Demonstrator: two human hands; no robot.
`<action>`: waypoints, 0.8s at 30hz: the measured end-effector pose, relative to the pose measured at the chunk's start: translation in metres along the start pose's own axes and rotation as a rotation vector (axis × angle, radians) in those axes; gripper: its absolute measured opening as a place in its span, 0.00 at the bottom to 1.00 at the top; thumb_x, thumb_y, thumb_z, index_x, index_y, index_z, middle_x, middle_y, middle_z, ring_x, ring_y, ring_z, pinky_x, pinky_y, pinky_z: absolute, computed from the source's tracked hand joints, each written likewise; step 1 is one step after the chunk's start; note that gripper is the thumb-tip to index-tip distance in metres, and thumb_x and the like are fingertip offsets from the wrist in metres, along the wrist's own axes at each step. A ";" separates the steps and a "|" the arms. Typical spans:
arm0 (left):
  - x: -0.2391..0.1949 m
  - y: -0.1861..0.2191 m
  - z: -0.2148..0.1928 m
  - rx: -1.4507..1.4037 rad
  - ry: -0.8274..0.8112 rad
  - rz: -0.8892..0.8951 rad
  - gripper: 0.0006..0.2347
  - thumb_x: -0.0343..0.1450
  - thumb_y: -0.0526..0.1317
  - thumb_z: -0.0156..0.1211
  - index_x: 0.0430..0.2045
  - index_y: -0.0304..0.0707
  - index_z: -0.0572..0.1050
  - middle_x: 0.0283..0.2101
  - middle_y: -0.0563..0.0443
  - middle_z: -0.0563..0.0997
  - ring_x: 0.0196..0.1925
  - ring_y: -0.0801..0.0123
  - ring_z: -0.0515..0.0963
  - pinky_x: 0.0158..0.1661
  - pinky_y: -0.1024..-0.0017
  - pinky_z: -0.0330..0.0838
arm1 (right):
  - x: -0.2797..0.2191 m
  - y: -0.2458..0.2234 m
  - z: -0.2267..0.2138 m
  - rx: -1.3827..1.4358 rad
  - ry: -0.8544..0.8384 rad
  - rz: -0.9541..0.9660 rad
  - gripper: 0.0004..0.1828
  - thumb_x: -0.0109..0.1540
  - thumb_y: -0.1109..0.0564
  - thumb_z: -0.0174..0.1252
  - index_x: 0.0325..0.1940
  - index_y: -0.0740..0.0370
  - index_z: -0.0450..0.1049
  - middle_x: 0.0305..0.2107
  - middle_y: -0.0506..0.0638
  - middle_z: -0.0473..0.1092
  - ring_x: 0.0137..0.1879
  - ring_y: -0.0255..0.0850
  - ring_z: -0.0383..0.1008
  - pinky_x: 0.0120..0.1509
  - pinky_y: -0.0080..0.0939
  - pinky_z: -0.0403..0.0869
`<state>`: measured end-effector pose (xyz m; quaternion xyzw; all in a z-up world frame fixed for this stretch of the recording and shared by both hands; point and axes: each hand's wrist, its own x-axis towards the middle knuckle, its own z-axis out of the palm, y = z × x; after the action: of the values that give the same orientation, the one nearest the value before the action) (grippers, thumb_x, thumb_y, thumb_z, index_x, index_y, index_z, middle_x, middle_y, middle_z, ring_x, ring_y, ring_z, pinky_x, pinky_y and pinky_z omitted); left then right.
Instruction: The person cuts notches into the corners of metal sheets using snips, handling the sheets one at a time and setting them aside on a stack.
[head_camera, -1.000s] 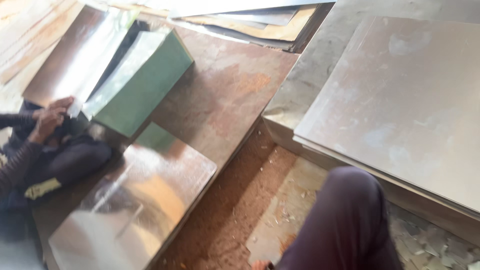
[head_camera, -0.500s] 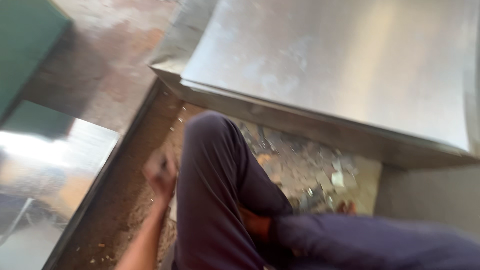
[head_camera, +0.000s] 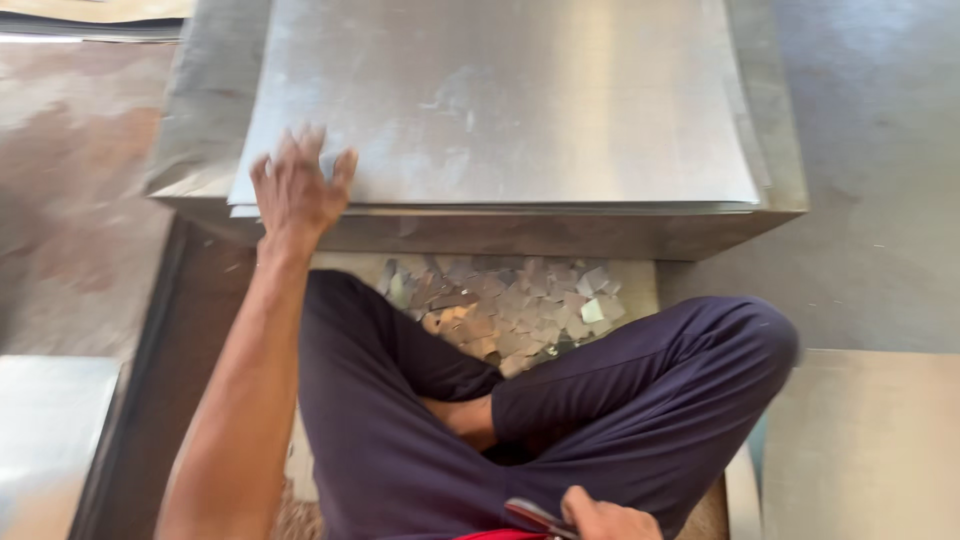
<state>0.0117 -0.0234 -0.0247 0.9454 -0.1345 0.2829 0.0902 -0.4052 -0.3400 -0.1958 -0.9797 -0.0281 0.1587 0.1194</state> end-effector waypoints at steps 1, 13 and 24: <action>-0.007 0.006 0.009 -0.006 -0.137 -0.054 0.21 0.78 0.50 0.52 0.58 0.31 0.73 0.61 0.35 0.75 0.62 0.51 0.73 0.59 0.48 0.64 | -0.005 0.001 -0.018 0.122 -0.202 0.185 0.23 0.54 0.31 0.66 0.44 0.42 0.75 0.25 0.46 0.75 0.32 0.37 0.80 0.38 0.41 0.73; -0.103 -0.020 -0.079 -0.664 0.192 -0.646 0.14 0.76 0.43 0.60 0.52 0.33 0.73 0.49 0.45 0.78 0.45 0.61 0.79 0.41 0.66 0.76 | 0.002 -0.030 -0.034 1.621 -0.518 0.515 0.29 0.62 0.38 0.54 0.48 0.68 0.74 0.27 0.52 0.77 0.33 0.37 0.78 0.42 0.35 0.74; -0.099 -0.025 -0.030 -1.561 -0.041 -1.183 0.07 0.70 0.35 0.67 0.32 0.28 0.78 0.31 0.41 0.83 0.28 0.63 0.85 0.29 0.69 0.82 | 0.017 0.014 -0.062 1.236 -0.295 0.155 0.15 0.51 0.73 0.67 0.40 0.73 0.76 0.25 0.57 0.77 0.32 0.41 0.80 0.38 0.40 0.77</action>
<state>-0.0754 0.0283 -0.0573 0.5397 0.2100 0.0070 0.8152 -0.3689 -0.3659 -0.1475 -0.6972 0.1232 0.2872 0.6452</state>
